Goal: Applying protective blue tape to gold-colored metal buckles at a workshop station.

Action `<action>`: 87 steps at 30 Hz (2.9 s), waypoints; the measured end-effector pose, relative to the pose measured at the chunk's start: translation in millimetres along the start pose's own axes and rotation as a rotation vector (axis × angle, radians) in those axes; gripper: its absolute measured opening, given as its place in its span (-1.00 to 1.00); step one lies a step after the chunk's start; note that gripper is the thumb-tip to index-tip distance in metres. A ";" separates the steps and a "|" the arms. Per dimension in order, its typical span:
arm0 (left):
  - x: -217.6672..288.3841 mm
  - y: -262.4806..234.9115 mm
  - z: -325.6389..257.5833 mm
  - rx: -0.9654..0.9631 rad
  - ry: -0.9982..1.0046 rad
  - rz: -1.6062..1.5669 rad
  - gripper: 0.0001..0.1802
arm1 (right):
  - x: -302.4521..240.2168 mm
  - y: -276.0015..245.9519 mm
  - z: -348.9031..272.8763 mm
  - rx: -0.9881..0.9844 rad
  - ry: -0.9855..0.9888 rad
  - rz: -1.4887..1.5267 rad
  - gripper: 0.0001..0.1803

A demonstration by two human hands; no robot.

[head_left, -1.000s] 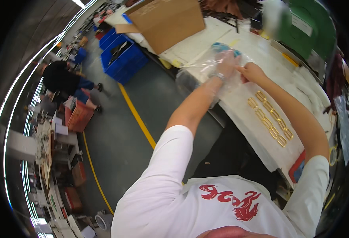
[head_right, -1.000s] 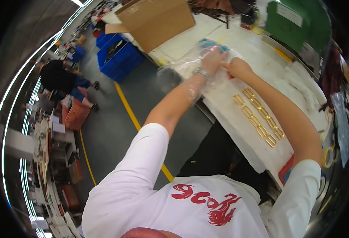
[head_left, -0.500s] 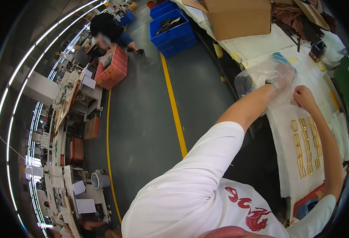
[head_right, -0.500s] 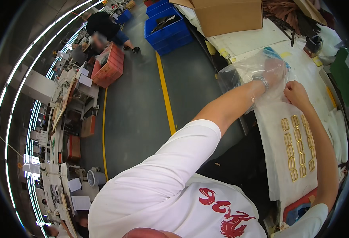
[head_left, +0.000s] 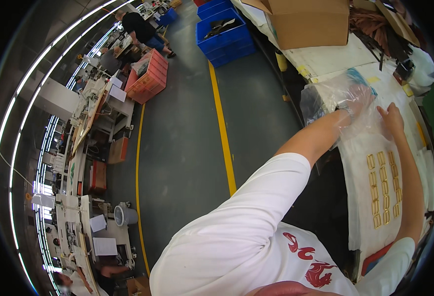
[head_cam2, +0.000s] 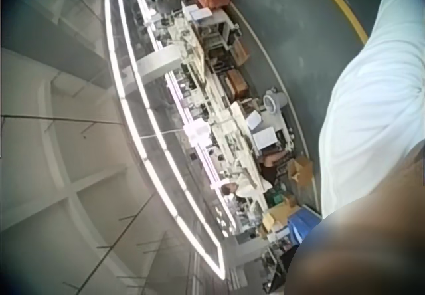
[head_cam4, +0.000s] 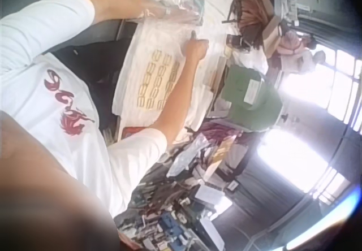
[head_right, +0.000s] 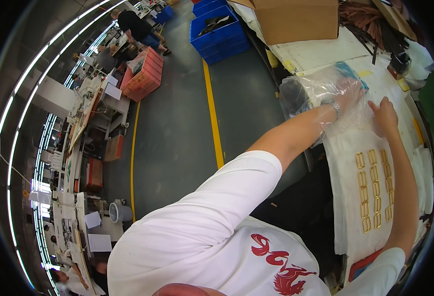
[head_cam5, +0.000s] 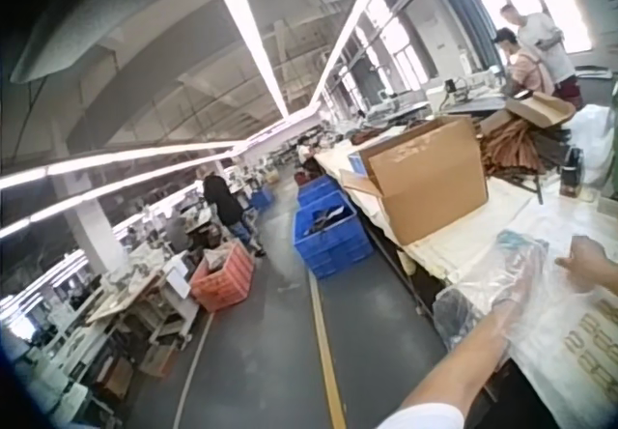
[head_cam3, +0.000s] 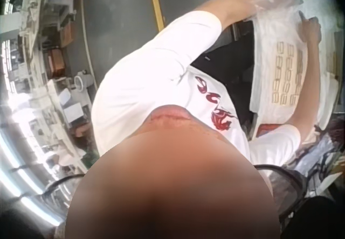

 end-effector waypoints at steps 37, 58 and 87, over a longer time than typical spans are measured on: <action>-9.7 -82.6 37.5 -0.482 -0.206 -0.349 -0.59 | 53.1 58.5 -26.7 -0.641 0.842 0.987 -0.63; -17.1 -62.5 12.9 -0.290 -0.023 -0.496 -0.58 | 21.5 28.9 -42.7 -0.675 0.772 0.862 -0.72; -49.7 -412.5 -242.7 -0.557 -0.228 -1.071 -0.91 | 18.9 -114.4 -32.4 -0.504 0.412 0.616 -0.85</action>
Point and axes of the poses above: each hand's wrist, its own z-axis towards the middle knuckle, its own y-axis out of the palm, x = y × z, the point moved 6 cm from there along z, towards the middle knuckle, and after that the axes turned 2 degrees about x, right-handed, at the moved point
